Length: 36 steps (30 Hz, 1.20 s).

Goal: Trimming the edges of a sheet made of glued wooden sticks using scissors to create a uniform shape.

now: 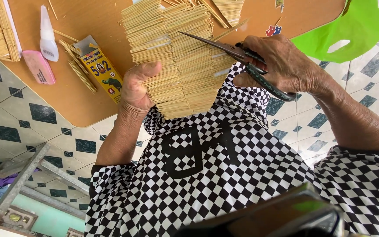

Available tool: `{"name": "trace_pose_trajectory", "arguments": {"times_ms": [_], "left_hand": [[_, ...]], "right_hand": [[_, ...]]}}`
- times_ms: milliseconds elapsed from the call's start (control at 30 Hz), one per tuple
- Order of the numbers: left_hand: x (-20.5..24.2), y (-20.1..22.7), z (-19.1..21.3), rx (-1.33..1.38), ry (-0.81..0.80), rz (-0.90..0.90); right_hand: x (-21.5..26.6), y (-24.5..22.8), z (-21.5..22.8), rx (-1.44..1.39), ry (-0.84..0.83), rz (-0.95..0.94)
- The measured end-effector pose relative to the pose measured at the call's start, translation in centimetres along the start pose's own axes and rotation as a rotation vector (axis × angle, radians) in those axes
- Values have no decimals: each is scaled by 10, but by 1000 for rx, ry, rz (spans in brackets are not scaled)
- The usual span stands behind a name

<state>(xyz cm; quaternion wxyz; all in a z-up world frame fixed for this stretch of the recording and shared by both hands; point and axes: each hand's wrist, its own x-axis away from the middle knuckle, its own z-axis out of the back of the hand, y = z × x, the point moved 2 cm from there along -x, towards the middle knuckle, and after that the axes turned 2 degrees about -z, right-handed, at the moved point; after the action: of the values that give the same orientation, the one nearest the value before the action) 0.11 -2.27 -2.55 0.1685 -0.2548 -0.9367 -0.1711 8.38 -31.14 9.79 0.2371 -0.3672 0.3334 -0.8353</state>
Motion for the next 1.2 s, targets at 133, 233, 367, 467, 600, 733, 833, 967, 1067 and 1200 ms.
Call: {"name": "trace_pose_trajectory", "arguments": {"times_ms": [133, 233, 367, 467, 600, 733, 833, 967, 1067, 1200], "left_hand": [[0, 4, 14, -1047, -416, -763], [-7, 3, -10, -461, -253, -499], [-10, 12, -23, -96, 445, -275], [-15, 16, -36, -228, 468, -73], [-16, 15, -10, -844, 507, -162], [-21, 29, -34, -799, 637, -45], [-22, 40, -54, -625, 561, -97], [-30, 58, -72, -569, 231, -284], [-36, 70, -86, -731, 40, -459], [-42, 72, -73, -1009, 121, -618]], "right_hand": [[0, 5, -5, -10, -10, -43], [-2, 8, -7, 8, -30, -136], [-3, 7, -9, 4, -33, -170], [-1, -1, -6, -4, -53, -255], [11, 26, -29, -57, -65, -266], [8, 10, -25, -112, -85, -326], [5, 6, -22, -161, -88, -279], [-9, -7, -6, -104, -49, -341], [-19, -11, 0, -29, -18, -349], [-28, -8, 2, 42, -21, -364]]}}
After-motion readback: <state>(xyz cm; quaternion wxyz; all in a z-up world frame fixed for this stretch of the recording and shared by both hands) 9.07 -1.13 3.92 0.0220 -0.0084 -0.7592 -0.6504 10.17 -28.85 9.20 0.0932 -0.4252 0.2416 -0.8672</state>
